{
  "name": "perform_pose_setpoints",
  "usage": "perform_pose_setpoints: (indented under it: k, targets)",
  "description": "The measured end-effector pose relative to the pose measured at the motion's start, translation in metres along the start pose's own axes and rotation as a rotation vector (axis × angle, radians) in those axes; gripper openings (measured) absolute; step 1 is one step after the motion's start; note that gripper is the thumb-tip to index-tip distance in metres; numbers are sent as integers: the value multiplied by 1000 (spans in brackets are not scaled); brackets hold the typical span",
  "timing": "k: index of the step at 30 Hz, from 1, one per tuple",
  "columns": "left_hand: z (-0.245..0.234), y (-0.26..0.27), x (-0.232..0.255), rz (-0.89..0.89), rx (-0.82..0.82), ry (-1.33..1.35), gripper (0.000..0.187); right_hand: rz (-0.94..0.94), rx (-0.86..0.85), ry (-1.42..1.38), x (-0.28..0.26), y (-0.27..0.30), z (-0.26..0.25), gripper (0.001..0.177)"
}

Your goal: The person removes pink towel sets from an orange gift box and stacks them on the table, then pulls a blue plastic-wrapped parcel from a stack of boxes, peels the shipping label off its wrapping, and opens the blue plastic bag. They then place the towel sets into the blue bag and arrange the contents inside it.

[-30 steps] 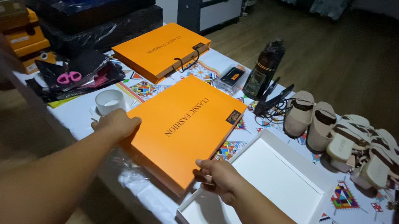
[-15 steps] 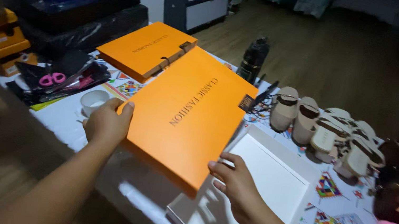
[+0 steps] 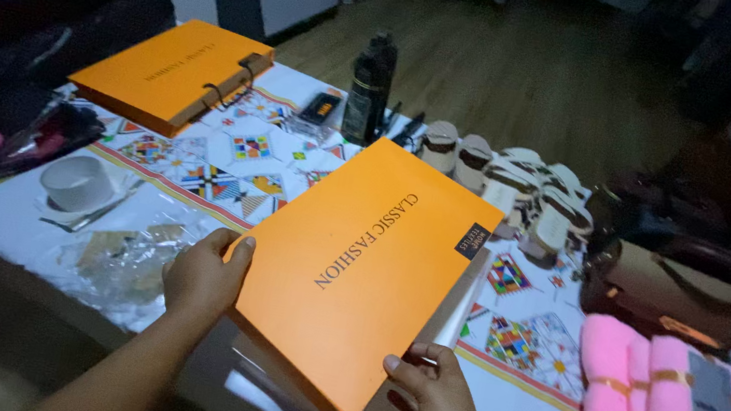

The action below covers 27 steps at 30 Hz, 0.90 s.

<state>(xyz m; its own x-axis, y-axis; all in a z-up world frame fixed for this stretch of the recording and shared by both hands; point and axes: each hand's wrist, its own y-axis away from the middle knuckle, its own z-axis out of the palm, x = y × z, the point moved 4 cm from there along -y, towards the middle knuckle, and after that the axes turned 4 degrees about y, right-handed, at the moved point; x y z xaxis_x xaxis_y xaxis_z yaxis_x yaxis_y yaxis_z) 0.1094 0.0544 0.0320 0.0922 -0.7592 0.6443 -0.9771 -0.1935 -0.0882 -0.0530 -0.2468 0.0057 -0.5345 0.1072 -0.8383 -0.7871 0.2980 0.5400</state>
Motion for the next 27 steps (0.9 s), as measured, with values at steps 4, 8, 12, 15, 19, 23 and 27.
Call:
perform_pose_setpoints:
  k: [4, 8, 12, 15, 19, 23, 27]
  targets:
    - [13, 19, 7, -41, -60, 45, 49, 43, 29, -28, 20, 7, -20, 53]
    - [22, 31, 14, -43, -81, 29, 49, 44, 33, -41, 37, 12, -31, 54]
    - [24, 39, 17, -35, -113, -20, 48, 37, 59, -62, 44, 14, -37, 59]
    - [26, 45, 16, -74, -159, 9, 50, 43, 94, -87, 45, 17, -43, 68]
    - [28, 55, 15, -53, -196, 4, 57, 27, 116, -11, 41, 18, -52, 74]
    - [32, 65, 10, -67, -239, -31, 62, 76, 91, 32, 43, 16, -61, 76]
    - [40, 67, 0, -121, -286, -13, 66, 98, 55, 79, 50, 14, -65, 76]
